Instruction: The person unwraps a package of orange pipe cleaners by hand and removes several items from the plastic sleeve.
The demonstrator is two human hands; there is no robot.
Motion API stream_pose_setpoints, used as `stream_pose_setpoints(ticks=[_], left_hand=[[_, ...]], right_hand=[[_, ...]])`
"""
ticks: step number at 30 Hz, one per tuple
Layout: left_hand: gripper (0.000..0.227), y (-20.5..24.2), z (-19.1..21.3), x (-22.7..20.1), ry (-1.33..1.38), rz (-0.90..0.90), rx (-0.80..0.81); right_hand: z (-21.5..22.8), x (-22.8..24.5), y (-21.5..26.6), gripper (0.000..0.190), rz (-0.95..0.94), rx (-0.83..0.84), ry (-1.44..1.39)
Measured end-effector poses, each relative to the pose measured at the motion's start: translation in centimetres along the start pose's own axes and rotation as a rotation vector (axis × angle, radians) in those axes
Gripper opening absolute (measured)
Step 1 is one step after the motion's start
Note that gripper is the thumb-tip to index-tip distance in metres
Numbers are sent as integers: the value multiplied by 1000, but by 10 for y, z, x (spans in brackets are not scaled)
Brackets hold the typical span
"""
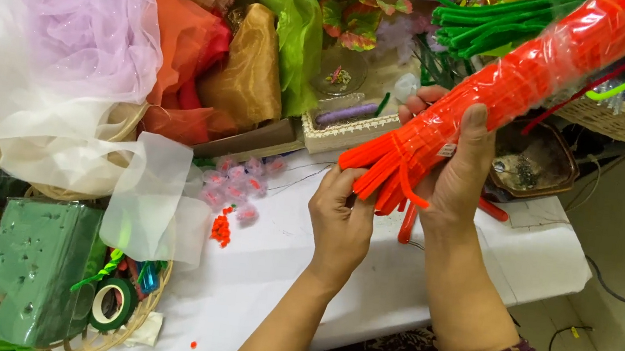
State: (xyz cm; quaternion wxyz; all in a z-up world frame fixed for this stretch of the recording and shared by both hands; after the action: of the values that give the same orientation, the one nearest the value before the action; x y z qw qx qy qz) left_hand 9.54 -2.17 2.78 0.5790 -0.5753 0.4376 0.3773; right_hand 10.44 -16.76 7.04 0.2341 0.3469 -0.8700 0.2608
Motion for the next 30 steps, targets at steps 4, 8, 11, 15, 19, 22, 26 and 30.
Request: stream_pose_setpoints(ticks=[4, 8, 11, 15, 19, 22, 26, 30], left_hand=[[20, 0, -1, -1, 63, 13, 33], [19, -2, 0, 0, 111, 15, -12], [15, -6, 5, 12, 157, 35, -65], [13, -12, 7, 9, 179, 35, -84], [19, -9, -4, 2, 192, 7, -25], [24, -4, -9, 8, 257, -1, -35], [13, -2, -3, 3, 209, -54, -112], [9, -3, -2, 10, 132, -52, -107]], right_hand=[[16, -6, -11, 52, -24, -65, 27], [35, -27, -13, 52, -95, -159, -55], [35, -33, -8, 61, -83, -130, -65], [18, -35, 2, 76, -55, 94, -96], [26, -38, -2, 66, -68, 134, -142], [33, -39, -2, 62, -111, 52, -143], [35, -42, -1, 62, -146, 47, -167], [35, -41, -1, 58, -118, 70, -144]])
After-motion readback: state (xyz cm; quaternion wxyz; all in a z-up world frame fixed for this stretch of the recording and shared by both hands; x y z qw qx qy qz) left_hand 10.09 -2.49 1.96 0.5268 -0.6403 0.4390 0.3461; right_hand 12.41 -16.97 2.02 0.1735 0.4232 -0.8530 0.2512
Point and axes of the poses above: each hand's wrist, its own y-axis away from the middle knuckle, its own z-axis out of the back of the hand, x = y × z, the point moved 7 cm from there along -y, towards the middle knuckle, and after that the axes turned 6 degrees about z, right-handed, at the moved point
